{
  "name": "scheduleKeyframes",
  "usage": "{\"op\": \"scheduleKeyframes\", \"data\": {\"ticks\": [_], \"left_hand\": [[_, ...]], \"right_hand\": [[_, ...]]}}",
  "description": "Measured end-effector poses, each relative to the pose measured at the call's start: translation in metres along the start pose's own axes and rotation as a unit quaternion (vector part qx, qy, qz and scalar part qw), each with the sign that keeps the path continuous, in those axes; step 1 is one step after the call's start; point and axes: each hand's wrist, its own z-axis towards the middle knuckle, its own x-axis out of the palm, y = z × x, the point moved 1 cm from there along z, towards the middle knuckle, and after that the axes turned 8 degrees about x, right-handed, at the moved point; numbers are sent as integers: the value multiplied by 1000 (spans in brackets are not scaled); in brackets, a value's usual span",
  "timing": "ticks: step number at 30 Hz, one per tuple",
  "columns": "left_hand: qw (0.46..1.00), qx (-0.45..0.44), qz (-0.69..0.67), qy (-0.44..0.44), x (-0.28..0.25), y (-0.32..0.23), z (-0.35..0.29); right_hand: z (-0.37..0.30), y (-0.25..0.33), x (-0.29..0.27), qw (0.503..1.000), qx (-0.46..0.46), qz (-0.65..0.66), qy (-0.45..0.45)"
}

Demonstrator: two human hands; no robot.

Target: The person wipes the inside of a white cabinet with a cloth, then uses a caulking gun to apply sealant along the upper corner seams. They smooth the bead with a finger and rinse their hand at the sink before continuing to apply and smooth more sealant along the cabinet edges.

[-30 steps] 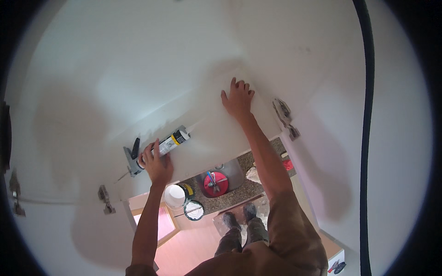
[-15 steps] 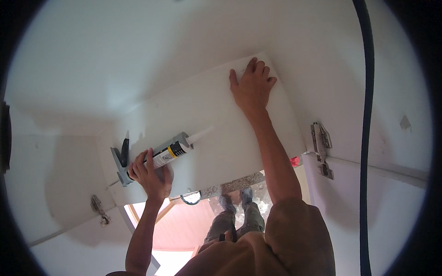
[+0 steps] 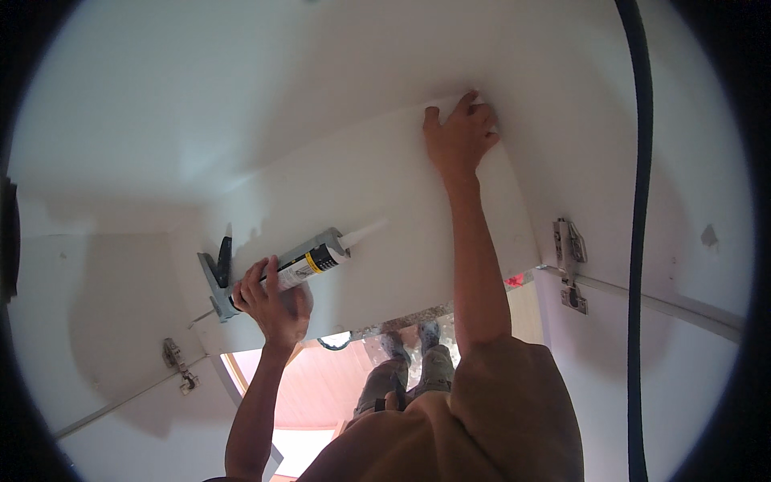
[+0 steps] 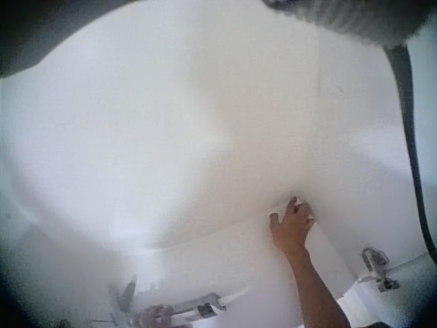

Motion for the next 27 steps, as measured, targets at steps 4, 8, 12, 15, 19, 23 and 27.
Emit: {"op": "scheduleKeyframes", "data": {"ticks": [4, 8, 12, 15, 19, 23, 27], "left_hand": [[1000, 4, 2, 1, 0, 0, -1], [1000, 7, 3, 2, -2, -1, -1], [999, 24, 30, 29, -3, 2, -3], [999, 23, 20, 32, -3, 1, -2], [999, 22, 19, 32, -4, 2, -2], [999, 18, 5, 30, -5, 0, 0], [1000, 6, -16, 22, -5, 0, 0]], "right_hand": [[-1, 4, -1, 999, 19, 3, 32], [-1, 5, 2, 999, 18, -22, 32], [-5, 10, 1, 999, 17, -26, 43], [-11, 15, 1, 998, 15, -27, 46], [-20, 25, -2, 998, 13, -25, 58], [-26, 29, -1, 998, 8, -16, 61], [-37, 39, -1, 998, 7, -20, 60]]}}
